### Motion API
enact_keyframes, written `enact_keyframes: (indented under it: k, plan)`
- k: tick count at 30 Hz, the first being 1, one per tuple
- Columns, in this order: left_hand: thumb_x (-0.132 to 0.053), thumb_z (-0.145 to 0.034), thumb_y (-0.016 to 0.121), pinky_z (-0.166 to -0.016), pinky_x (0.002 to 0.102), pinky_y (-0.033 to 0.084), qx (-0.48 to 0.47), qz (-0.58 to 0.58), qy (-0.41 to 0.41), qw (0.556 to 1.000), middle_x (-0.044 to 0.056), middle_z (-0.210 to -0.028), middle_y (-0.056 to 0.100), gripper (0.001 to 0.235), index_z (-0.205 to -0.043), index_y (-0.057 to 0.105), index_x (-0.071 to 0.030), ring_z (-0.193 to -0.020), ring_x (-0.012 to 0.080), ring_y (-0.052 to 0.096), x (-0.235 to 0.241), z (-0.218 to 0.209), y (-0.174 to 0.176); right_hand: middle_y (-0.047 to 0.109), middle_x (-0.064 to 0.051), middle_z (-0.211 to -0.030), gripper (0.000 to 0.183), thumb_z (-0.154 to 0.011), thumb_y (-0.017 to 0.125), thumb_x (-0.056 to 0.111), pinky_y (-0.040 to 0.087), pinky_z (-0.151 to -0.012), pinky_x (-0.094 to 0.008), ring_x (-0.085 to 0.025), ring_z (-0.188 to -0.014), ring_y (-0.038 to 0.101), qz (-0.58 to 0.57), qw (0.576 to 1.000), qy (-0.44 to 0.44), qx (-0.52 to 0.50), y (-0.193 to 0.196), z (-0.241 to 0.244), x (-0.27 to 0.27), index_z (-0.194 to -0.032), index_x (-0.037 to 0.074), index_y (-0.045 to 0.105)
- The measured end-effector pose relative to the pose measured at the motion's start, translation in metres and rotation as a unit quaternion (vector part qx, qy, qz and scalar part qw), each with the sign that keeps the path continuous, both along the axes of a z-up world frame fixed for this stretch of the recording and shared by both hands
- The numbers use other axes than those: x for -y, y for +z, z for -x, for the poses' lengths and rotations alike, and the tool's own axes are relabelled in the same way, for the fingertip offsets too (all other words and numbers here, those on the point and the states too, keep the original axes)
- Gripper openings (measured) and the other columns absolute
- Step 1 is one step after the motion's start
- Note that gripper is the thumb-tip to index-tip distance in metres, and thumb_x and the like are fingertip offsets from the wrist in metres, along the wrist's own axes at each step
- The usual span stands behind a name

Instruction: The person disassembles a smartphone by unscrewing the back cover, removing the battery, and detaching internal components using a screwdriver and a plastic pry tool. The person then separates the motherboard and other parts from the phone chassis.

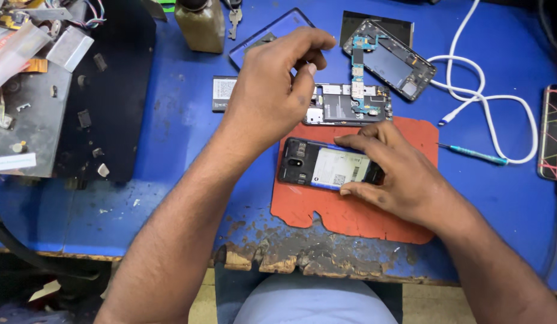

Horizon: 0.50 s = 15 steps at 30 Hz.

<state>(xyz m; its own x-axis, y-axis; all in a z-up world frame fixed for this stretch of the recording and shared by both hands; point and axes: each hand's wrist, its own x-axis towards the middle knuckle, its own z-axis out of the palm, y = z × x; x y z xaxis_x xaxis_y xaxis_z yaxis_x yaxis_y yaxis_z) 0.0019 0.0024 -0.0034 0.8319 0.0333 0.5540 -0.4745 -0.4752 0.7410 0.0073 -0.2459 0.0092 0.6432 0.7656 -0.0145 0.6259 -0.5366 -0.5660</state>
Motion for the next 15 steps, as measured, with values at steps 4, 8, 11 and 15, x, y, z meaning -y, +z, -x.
enact_keyframes:
  k: [4,8,11,15]
  plan:
    - [0.005,-0.1,0.057,-0.079,0.029,0.061,-0.013,0.062,0.001,0.998,0.008,-0.104,0.076,0.027,-0.124,0.065,-0.003,-0.098,0.0146,0.079,-0.002,-0.002,-0.004,0.067,-0.009,-0.105,0.045,-0.082,0.08,0.019,0.058,-0.073,-0.032,-0.02,-0.088,0.07,0.013,0.995,-0.075,-0.071,-0.012,-0.002,0.004,-0.125,0.01,0.068]
    - [-0.001,-0.106,0.056,-0.084,0.028,0.063,-0.048,0.162,-0.008,0.986,0.005,-0.108,0.076,0.022,-0.125,0.066,-0.004,-0.101,0.0121,0.077,0.0,-0.005,-0.006,0.075,-0.005,-0.103,0.029,-0.092,0.071,0.01,0.059,-0.077,-0.028,-0.012,-0.09,0.072,-0.073,0.973,-0.132,-0.177,-0.027,-0.006,0.015,-0.12,0.005,0.072]
    - [-0.007,-0.111,0.059,-0.088,0.029,0.061,-0.056,0.185,-0.023,0.981,0.004,-0.105,0.075,0.019,-0.129,0.066,-0.005,-0.101,0.0115,0.074,0.002,-0.002,0.003,0.074,-0.007,-0.104,0.028,-0.095,0.068,0.006,0.058,-0.081,-0.026,-0.01,-0.094,0.07,-0.171,0.938,-0.168,-0.249,-0.032,-0.011,0.022,-0.122,0.0,0.07]
    - [-0.019,-0.085,0.076,-0.068,0.033,0.057,-0.163,0.096,-0.085,0.978,0.008,-0.103,0.071,0.046,-0.127,0.06,-0.007,-0.086,0.0201,0.071,0.017,0.01,0.016,0.068,-0.012,-0.111,0.033,-0.096,0.072,-0.002,0.059,-0.09,-0.026,-0.013,-0.102,0.068,-0.341,0.9,-0.174,-0.211,-0.033,-0.01,0.034,-0.125,-0.002,0.056]
